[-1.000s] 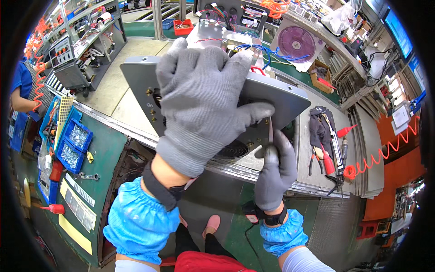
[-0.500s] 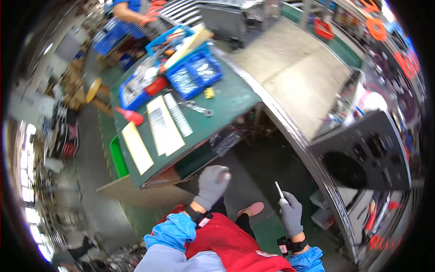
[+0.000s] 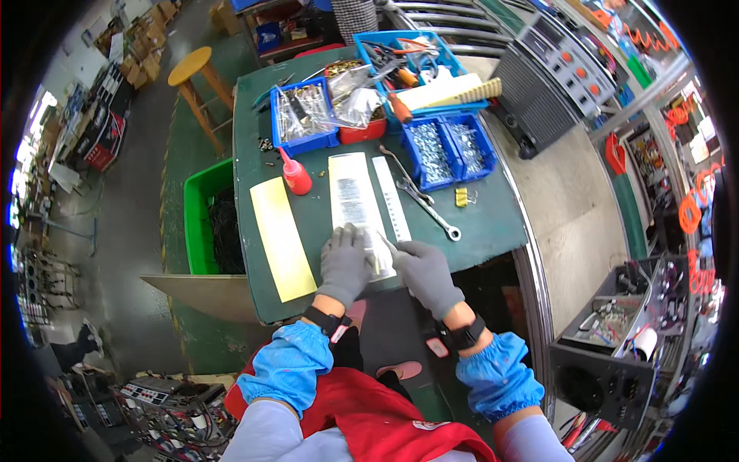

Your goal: Assembling the internal components and external chassis of an electronic inverter unit on a workshop assembly line.

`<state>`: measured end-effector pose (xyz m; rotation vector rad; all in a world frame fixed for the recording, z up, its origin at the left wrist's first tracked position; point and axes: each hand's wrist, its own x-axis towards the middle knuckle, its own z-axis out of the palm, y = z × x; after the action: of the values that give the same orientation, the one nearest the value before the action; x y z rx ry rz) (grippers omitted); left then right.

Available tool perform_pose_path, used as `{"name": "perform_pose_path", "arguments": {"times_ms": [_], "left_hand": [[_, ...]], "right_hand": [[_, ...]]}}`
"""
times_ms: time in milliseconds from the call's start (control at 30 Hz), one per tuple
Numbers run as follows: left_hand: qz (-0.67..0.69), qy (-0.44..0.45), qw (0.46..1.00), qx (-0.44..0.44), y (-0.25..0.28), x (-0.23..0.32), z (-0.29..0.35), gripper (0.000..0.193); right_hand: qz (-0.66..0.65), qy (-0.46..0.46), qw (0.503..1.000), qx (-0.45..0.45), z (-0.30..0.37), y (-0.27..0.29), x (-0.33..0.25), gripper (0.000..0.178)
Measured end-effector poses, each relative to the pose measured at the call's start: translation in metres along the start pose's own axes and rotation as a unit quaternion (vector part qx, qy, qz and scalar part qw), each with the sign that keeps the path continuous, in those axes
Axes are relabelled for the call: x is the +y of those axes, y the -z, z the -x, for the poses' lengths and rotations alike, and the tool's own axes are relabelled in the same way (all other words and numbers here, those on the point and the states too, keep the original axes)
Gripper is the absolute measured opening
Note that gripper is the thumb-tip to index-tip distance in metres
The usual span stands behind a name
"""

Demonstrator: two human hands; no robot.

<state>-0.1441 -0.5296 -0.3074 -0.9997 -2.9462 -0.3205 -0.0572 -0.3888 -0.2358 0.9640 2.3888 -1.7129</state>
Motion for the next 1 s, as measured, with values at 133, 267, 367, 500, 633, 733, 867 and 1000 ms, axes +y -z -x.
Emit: {"name": "perform_pose_path", "arguments": {"times_ms": [133,267,367,500,633,733,867,1000], "left_hand": [[-0.014,-0.043,0.989,-0.142,0.000,-0.001,-0.005,0.058],[0.025,-0.062,0.993,-0.092,-0.004,-0.010,-0.005,0.049],[0.051,-0.065,0.995,-0.062,-0.007,-0.012,-0.006,0.047],[0.051,-0.077,0.991,-0.096,-0.008,-0.012,-0.007,0.060],[0.067,-0.077,0.993,-0.063,-0.012,-0.011,-0.007,0.058],[0.027,-0.089,0.995,-0.042,-0.013,-0.011,-0.006,0.053],[0.028,-0.098,0.990,-0.099,0.001,-0.011,-0.013,0.053],[0.192,-0.016,0.971,-0.141,0.043,0.002,-0.036,0.029]], "right_hand": [[0.038,-0.023,0.999,-0.006,-0.066,-0.033,-0.020,0.035],[0.117,-0.039,0.991,-0.057,-0.100,-0.046,-0.023,0.029],[0.288,0.121,0.946,-0.086,-0.110,-0.051,-0.027,0.029],[0.139,-0.112,0.983,-0.053,-0.114,-0.061,-0.033,0.030],[0.170,-0.061,0.984,0.013,-0.110,-0.068,-0.034,0.031],[-0.007,-0.058,0.996,0.060,-0.105,-0.057,-0.045,0.032],[-0.193,0.056,0.976,0.087,-0.072,0.004,-0.074,0.025],[0.000,0.186,0.963,0.197,-0.008,0.045,-0.075,0.022]]}}
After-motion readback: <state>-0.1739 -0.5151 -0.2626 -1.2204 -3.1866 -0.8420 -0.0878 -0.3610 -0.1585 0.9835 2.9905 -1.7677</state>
